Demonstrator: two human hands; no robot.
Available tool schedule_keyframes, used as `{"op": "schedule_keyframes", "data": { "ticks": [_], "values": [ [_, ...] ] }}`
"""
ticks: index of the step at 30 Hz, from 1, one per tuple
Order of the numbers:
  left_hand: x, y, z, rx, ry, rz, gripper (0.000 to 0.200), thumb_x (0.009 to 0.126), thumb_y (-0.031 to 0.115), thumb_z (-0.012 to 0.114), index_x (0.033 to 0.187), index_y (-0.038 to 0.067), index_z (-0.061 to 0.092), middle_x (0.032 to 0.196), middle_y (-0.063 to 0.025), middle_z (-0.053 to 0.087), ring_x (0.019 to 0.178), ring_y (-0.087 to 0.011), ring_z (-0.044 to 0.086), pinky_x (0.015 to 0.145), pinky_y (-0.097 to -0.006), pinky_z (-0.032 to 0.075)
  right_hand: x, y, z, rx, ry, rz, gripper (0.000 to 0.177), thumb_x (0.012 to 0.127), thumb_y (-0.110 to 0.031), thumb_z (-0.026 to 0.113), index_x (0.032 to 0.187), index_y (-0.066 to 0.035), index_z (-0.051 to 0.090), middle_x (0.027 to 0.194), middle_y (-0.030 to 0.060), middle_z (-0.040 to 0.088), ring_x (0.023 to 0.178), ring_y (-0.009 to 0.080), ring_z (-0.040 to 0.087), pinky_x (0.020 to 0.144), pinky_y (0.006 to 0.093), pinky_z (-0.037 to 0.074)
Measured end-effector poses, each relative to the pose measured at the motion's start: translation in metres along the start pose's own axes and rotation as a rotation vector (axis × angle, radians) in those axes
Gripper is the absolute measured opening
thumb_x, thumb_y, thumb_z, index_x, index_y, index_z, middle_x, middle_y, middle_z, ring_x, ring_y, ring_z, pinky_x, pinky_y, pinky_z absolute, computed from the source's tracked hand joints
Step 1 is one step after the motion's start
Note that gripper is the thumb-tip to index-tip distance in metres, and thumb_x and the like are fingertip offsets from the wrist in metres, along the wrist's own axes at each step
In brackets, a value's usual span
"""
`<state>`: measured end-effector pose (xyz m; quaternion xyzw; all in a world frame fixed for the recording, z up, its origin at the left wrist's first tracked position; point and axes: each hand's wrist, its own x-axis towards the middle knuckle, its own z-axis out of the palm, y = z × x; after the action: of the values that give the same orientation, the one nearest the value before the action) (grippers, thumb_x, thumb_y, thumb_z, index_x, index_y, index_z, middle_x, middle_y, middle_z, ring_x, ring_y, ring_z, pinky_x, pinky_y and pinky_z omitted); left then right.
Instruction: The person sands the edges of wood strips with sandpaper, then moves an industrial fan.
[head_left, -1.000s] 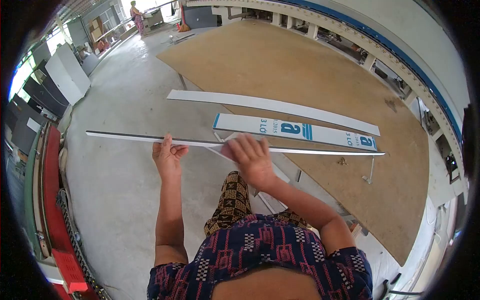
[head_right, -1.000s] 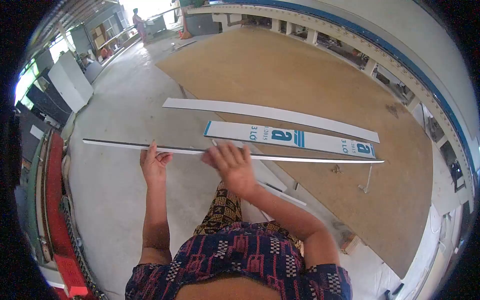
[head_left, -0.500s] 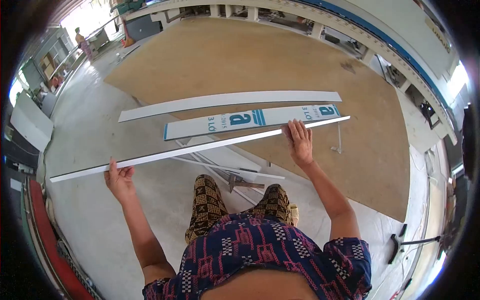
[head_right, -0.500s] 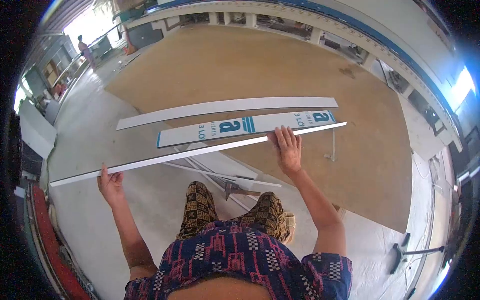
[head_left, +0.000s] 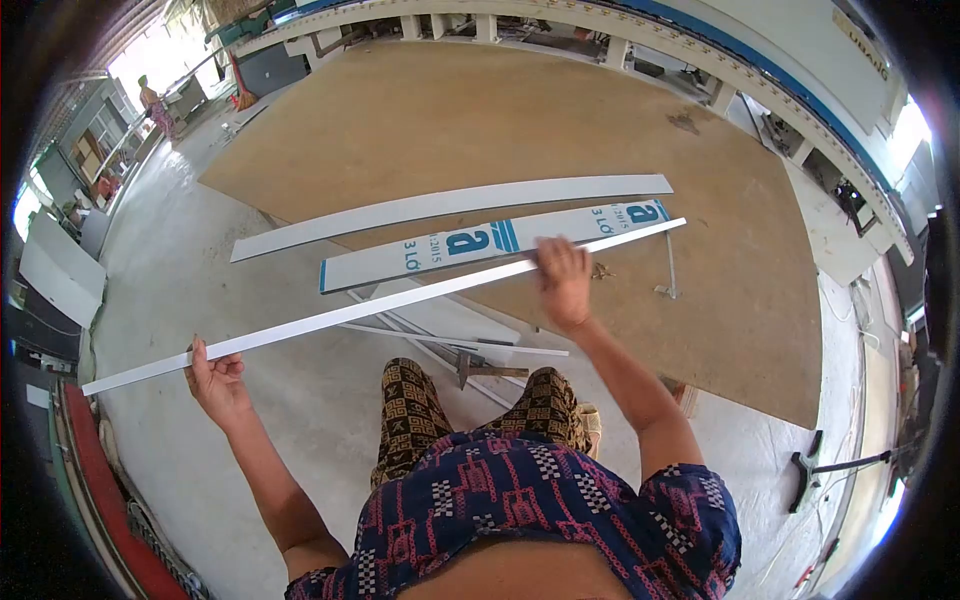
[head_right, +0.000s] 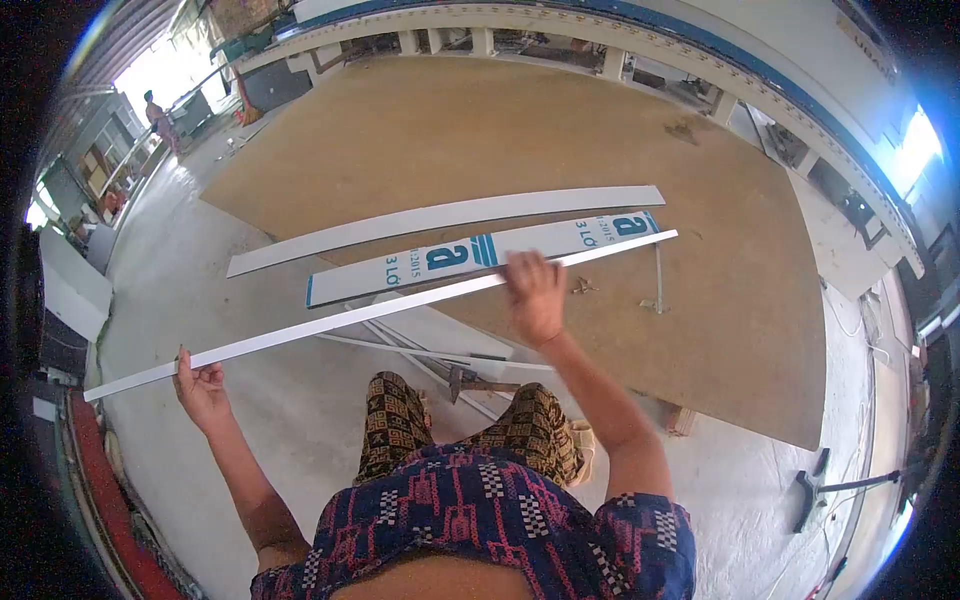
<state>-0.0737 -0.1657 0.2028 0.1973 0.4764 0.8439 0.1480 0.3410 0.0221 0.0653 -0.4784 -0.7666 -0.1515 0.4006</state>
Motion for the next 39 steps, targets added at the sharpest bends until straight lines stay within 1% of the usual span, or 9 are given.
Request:
{"op": "schedule_keyframes", "data": {
  "ticks": [10, 17, 27, 30, 31, 32, 33, 36, 39],
  "values": [
    [-0.070, -0.022, 0.042, -0.113, -0.689, -0.254, 0.045, 0.088, 0.034, 0.045, 0.120, 0.003, 0.040, 0.107, -0.0096, 0.052, 0.073, -0.0205, 0.060, 0.051, -0.0284, 0.052, 0.019, 0.004, -0.022, 0.096, 0.029, 0.121, 0.030, 0.069, -0.010, 0.061, 0.098, -0.009, 0.055, 0.099, 0.0091, 0.053, 0.105, 0.0297, 0.046, 0.090, 0.0499, 0.028],
    [-0.072, -0.059, 0.039, -0.221, -0.624, -0.278, 0.031, 0.090, 0.034, 0.043, 0.088, 0.005, 0.052, 0.086, -0.0121, 0.058, 0.057, -0.0217, 0.059, 0.048, -0.0306, 0.051, -0.004, -0.033, -0.028, 0.129, -0.137, 0.087, 0.042, 0.068, -0.008, 0.061, 0.109, -0.010, 0.050, 0.106, 0.0092, 0.051, 0.108, 0.0283, 0.043, 0.092, 0.0471, 0.027],
    [-0.007, 0.004, -0.024, -0.303, -0.351, -0.230, 0.027, 0.088, 0.032, 0.049, 0.075, 0.008, 0.050, 0.071, -0.0070, 0.055, 0.050, -0.0177, 0.052, 0.041, -0.0288, 0.045, -0.051, 0.135, -0.034, -0.243, -0.250, 0.286, 0.029, 0.078, -0.016, 0.057, 0.106, -0.009, 0.055, 0.109, 0.0111, 0.050, 0.108, 0.0281, 0.044, 0.091, 0.0450, 0.032],
    [0.005, 0.016, -0.046, -0.437, -0.318, -0.270, 0.023, 0.088, 0.030, 0.050, 0.076, 0.010, 0.050, 0.071, -0.0059, 0.055, 0.058, -0.0170, 0.054, 0.043, -0.0293, 0.046, -0.050, 0.179, -0.040, 0.003, -0.112, 0.729, 0.028, 0.083, -0.019, 0.052, 0.108, -0.006, 0.057, 0.098, 0.0133, 0.059, 0.091, 0.0305, 0.055, 0.079, 0.0380, 0.043],
    [0.014, 0.018, -0.054, -0.500, -0.281, -0.279, 0.022, 0.088, 0.029, 0.050, 0.077, 0.010, 0.051, 0.071, -0.0057, 0.055, 0.061, -0.0169, 0.055, 0.044, -0.0296, 0.046, -0.045, 0.185, -0.051, 0.441, 0.071, 0.897, 0.028, 0.085, -0.021, 0.050, 0.105, -0.002, 0.059, 0.098, 0.0117, 0.061, 0.089, 0.0240, 0.057, 0.078, 0.0358, 0.043],
    [0.022, 0.016, -0.061, -0.554, -0.331, -0.277, 0.019, 0.087, 0.026, 0.052, 0.078, 0.010, 0.051, 0.071, -0.0057, 0.055, 0.064, -0.0173, 0.055, 0.047, -0.0300, 0.046, -0.048, 0.203, -0.049, 0.232, 0.020, 1.040, 0.027, 0.086, -0.022, 0.050, 0.097, -0.001, 0.062, 0.093, 0.0098, 0.063, 0.087, 0.0190, 0.057, 0.076, 0.0333, 0.043],
    [0.029, 0.011, -0.062, -0.605, -0.380, -0.267, 0.016, 0.085, 0.024, 0.053, 0.078, 0.010, 0.051, 0.072, -0.0058, 0.056, 0.067, -0.0177, 0.055, 0.049, -0.0304, 0.046, -0.041, 0.195, -0.050, 0.512, 0.294, 1.003, 0.026, 0.086, -0.020, 0.051, 0.097, 0.001, 0.061, 0.087, 0.0089, 0.063, 0.083, 0.0184, 0.057, 0.072, 0.0308, 0.044],
    [0.021, -0.013, -0.023, -0.764, -0.492, -0.300, 0.012, 0.083, 0.021, 0.052, 0.078, 0.010, 0.052, 0.077, -0.0082, 0.057, 0.069, -0.0214, 0.053, 0.062, -0.0350, 0.046, -0.010, 0.160, -0.031, 0.907, 0.363, 0.967, 0.028, 0.083, -0.020, 0.052, 0.097, 0.004, 0.061, 0.087, 0.0063, 0.062, 0.081, 0.0146, 0.056, 0.066, 0.0304, 0.045],
    [-0.002, -0.037, 0.024, -0.858, -0.318, -0.449, 0.014, 0.082, 0.017, 0.056, 0.072, 0.007, 0.056, 0.077, -0.0111, 0.060, 0.069, -0.0237, 0.056, 0.064, -0.0349, 0.048, 0.021, 0.066, 0.004, 1.090, 0.132, 0.916, 0.028, 0.084, -0.019, 0.053, 0.101, 0.003, 0.060, 0.092, 0.0064, 0.062, 0.081, 0.0156, 0.056, 0.068, 0.0299, 0.046]
  ]
}}
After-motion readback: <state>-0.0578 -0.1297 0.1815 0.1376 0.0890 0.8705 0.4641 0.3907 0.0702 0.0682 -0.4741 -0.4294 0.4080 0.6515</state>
